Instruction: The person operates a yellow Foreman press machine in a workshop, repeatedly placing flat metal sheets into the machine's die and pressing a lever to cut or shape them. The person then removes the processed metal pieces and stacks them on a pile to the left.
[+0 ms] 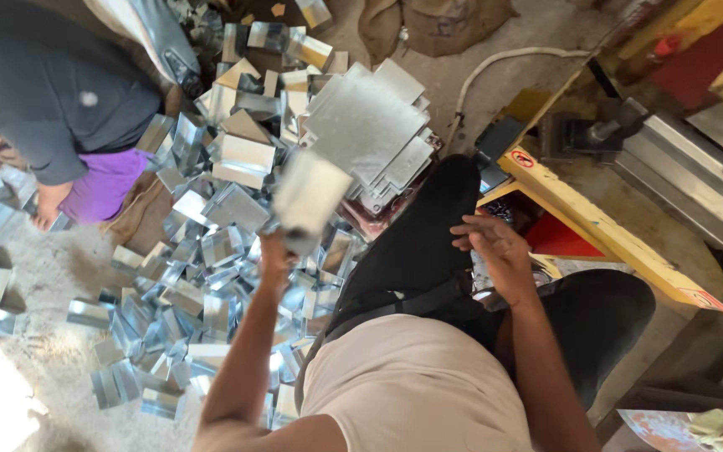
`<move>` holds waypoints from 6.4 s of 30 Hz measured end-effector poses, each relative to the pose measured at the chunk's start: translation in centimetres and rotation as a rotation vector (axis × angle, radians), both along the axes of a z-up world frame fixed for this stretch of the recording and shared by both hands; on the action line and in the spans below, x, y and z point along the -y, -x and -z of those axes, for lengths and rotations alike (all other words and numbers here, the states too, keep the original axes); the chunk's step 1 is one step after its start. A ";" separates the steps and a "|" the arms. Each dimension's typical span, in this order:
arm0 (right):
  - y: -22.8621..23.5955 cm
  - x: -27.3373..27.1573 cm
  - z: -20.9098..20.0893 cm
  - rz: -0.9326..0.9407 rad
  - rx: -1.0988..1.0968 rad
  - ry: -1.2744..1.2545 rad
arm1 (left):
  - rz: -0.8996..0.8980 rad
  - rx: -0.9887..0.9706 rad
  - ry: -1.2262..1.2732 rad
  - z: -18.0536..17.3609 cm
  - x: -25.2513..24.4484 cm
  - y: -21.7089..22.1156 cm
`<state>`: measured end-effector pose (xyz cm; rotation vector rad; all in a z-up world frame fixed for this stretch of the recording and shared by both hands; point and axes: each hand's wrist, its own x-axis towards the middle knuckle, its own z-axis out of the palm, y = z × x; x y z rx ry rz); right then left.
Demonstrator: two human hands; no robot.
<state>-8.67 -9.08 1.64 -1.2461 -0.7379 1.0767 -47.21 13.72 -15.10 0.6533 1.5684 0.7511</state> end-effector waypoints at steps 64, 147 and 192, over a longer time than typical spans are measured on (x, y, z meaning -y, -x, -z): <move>-2.3 10.3 7.3 0.484 -0.065 0.165 | 1.149 -0.798 -1.219 -9.6 -0.1 -26.9; -11.5 15.1 -0.6 1.102 -0.263 -0.174 | 1.198 0.701 0.033 -14.9 12.6 -41.4; -8.7 17.5 -0.3 0.985 -0.173 0.021 | 1.178 0.463 -0.255 -15.3 14.5 -38.4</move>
